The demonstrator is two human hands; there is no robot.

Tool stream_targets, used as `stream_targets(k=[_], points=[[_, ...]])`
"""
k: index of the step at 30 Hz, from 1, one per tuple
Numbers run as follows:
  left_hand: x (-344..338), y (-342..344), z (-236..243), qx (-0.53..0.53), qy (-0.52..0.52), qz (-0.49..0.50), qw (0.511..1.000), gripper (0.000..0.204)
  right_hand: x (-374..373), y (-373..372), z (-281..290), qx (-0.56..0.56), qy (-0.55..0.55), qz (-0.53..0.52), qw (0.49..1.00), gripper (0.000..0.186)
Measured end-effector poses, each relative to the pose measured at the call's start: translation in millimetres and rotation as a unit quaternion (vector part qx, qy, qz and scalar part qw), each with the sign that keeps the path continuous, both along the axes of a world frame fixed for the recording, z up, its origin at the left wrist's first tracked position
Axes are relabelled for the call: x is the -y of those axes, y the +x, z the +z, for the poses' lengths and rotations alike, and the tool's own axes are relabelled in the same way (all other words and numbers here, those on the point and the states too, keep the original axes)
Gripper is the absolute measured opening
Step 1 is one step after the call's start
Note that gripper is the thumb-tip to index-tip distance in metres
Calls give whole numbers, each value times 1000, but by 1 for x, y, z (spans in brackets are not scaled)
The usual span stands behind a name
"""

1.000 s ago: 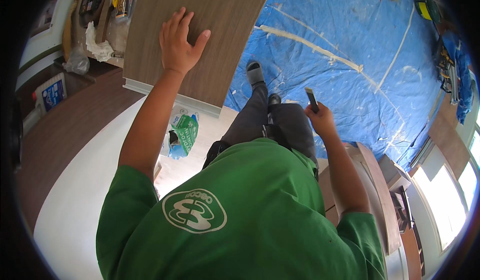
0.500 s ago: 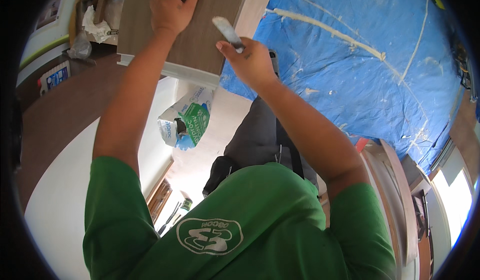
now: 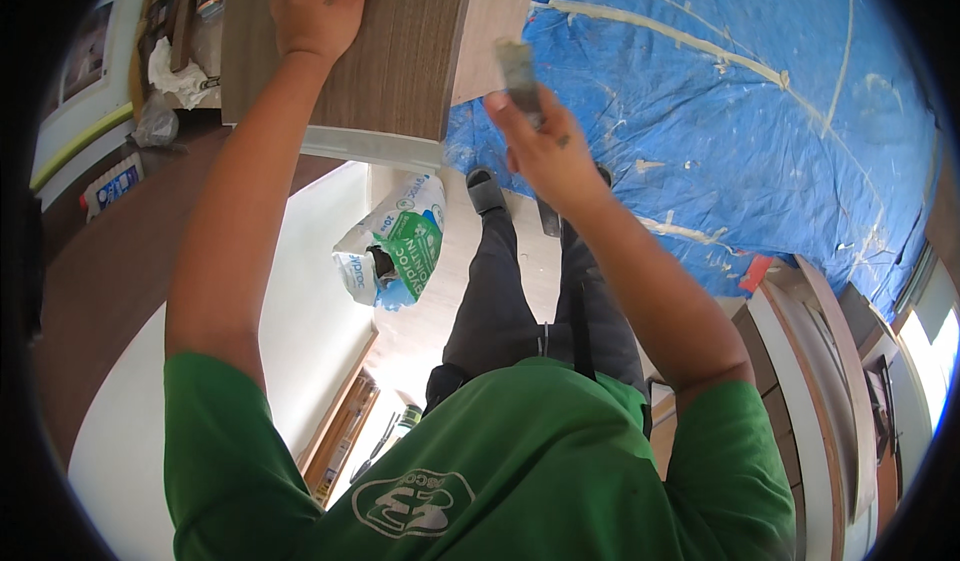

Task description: The person applies edge banding to a wooden cabinet door using a utility knife and a metal straightedge. They trim excess material along the edges, then press the banding into place and smooth it down by hand.

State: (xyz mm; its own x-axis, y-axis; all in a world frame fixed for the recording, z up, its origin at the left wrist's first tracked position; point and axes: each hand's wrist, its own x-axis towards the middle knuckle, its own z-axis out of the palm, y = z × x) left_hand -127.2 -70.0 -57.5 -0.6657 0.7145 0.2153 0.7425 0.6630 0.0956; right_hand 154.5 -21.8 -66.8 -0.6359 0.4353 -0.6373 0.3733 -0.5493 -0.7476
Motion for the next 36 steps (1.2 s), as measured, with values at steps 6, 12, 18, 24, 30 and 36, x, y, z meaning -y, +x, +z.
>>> stream_targets(k=[6, 12, 18, 24, 30, 36], points=[[5, -5, -7, -6, 28, -22, 999, 65, -33, -3, -2, 41, 126, 62, 989, 40], [6, -10, -18, -38, 77, -42, 995, 62, -46, -17, -6, -69, 216, 31, 973, 32], [6, -11, -19, -36, 105, -55, 992, 59, -48, -37, 7, -7, 401, 105, 910, 23], [7, -12, -13, -37, 105, -54, 992, 57, -61, -53, 23, 2, 415, 143, 898, 17], [7, -5, -4, -11, 72, -29, 997, 55, -66, -64, 20, -58, 593, 175, 784, 14], [6, -2, 4, 15, 36, -15, 999, 54, -68, -67, 25, -48, 623, 229, 747, 9]])
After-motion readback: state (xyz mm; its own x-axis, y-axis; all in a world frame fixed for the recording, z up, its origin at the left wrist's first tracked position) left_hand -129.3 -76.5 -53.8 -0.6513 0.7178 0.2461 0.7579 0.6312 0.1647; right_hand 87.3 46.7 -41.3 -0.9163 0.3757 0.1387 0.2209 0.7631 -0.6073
